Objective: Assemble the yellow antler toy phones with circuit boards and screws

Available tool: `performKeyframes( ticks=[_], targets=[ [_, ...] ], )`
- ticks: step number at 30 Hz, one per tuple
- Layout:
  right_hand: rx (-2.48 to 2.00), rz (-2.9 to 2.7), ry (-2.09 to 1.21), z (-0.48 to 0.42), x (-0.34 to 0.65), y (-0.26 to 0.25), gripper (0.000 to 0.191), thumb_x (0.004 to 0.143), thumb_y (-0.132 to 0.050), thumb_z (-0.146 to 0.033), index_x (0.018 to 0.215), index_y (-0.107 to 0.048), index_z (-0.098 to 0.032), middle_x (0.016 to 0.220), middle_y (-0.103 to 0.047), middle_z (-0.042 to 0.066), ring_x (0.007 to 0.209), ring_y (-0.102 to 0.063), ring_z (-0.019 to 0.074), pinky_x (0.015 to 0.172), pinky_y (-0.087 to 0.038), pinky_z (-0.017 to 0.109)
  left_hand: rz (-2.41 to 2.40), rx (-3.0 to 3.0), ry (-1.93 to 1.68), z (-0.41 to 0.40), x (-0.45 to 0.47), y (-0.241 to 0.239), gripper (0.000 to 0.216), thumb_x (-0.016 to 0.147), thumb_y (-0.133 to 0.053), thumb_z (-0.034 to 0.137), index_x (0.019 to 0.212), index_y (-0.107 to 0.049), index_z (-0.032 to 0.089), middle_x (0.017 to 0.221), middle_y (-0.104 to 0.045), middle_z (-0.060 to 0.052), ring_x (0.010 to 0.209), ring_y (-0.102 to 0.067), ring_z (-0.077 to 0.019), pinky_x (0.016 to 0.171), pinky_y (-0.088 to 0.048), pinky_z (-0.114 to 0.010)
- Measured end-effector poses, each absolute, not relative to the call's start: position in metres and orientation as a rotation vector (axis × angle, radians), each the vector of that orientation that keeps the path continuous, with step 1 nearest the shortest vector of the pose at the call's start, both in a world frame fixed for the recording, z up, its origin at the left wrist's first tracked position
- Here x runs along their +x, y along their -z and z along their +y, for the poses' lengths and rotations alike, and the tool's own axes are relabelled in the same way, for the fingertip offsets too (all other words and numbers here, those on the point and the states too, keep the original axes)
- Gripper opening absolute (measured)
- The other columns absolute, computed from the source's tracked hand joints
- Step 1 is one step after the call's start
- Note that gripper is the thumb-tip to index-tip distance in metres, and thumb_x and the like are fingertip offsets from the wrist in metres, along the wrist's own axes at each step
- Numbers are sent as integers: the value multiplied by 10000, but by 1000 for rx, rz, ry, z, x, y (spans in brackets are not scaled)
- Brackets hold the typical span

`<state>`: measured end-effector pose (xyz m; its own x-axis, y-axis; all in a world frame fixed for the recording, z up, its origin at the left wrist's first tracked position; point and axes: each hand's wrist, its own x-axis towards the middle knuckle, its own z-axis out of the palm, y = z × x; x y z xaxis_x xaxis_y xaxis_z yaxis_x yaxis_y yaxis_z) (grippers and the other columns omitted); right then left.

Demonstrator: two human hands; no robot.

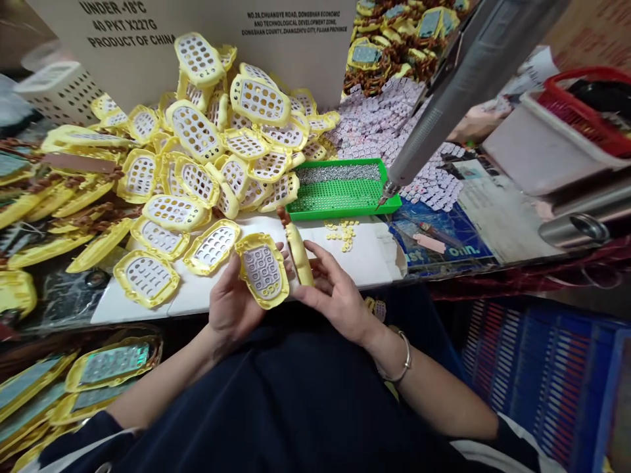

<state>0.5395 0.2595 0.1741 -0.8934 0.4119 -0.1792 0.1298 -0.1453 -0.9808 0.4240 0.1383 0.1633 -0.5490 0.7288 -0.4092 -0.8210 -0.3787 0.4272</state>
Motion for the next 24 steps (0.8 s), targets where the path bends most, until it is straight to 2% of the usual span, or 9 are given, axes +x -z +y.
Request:
performKeyframes(
  ticks=[4, 7, 10, 15, 20, 24],
  targets=[
    [-448, -2422, -1539, 255, 533, -178, 706, 797, -692, -419, 1412, -403, -228, 1335, -559, 109, 1102, -600, 214, 877, -560, 354, 690, -116, -1987, 141, 429, -163, 432, 752, -736, 449, 1072, -666, 167, 1123, -711, -77, 1218, -574, -300, 1106, -394, -452],
    [-289, -2559, -1184, 251, 528, -177, 690, 834, -658, -408, 1437, -380, -223, 1308, -578, 114, 1118, -602, 221, 951, -538, 396, 668, -63, -1968, 140, 432, -163, 486, 700, -784, 462, 1078, -655, 186, 1173, -689, -68, 1240, -553, -309, 1108, -386, -448],
    [-166, -2600, -951, 250, 526, -174, 686, 860, -631, -416, 1455, -357, -213, 1258, -600, 123, 1122, -604, 225, 966, -534, 397, 678, -55, -1971, 138, 432, -161, 607, 674, -807, 466, 1185, -601, 213, 1245, -652, -67, 1265, -530, -307, 1104, -387, -439],
    [-86, -2645, -761, 252, 527, -172, 714, 879, -597, -456, 1489, -312, -217, 1235, -599, 131, 1106, -603, 233, 939, -550, 394, 723, -30, -1964, 136, 432, -155, 788, 649, -815, 517, 1317, -504, 236, 1367, -565, -83, 1319, -473, -312, 1104, -385, -433],
    [-34, -2704, -709, 255, 528, -174, 722, 884, -576, -486, 1496, -312, -210, 1221, -588, 134, 1122, -590, 234, 954, -544, 402, 721, 50, -1955, 135, 432, -153, 815, 659, -797, 553, 1347, -495, 240, 1461, -474, -82, 1368, -411, -307, 1127, -359, -426],
    [-13, -2698, -597, 253, 528, -174, 726, 883, -559, -509, 1490, -327, -184, 1178, -593, 144, 1072, -597, 243, 901, -564, 402, 687, 69, -1957, 134, 433, -155, 797, 697, -769, 554, 1372, -492, 234, 1434, -505, -87, 1377, -400, -301, 1140, -346, -423]
  ],
)
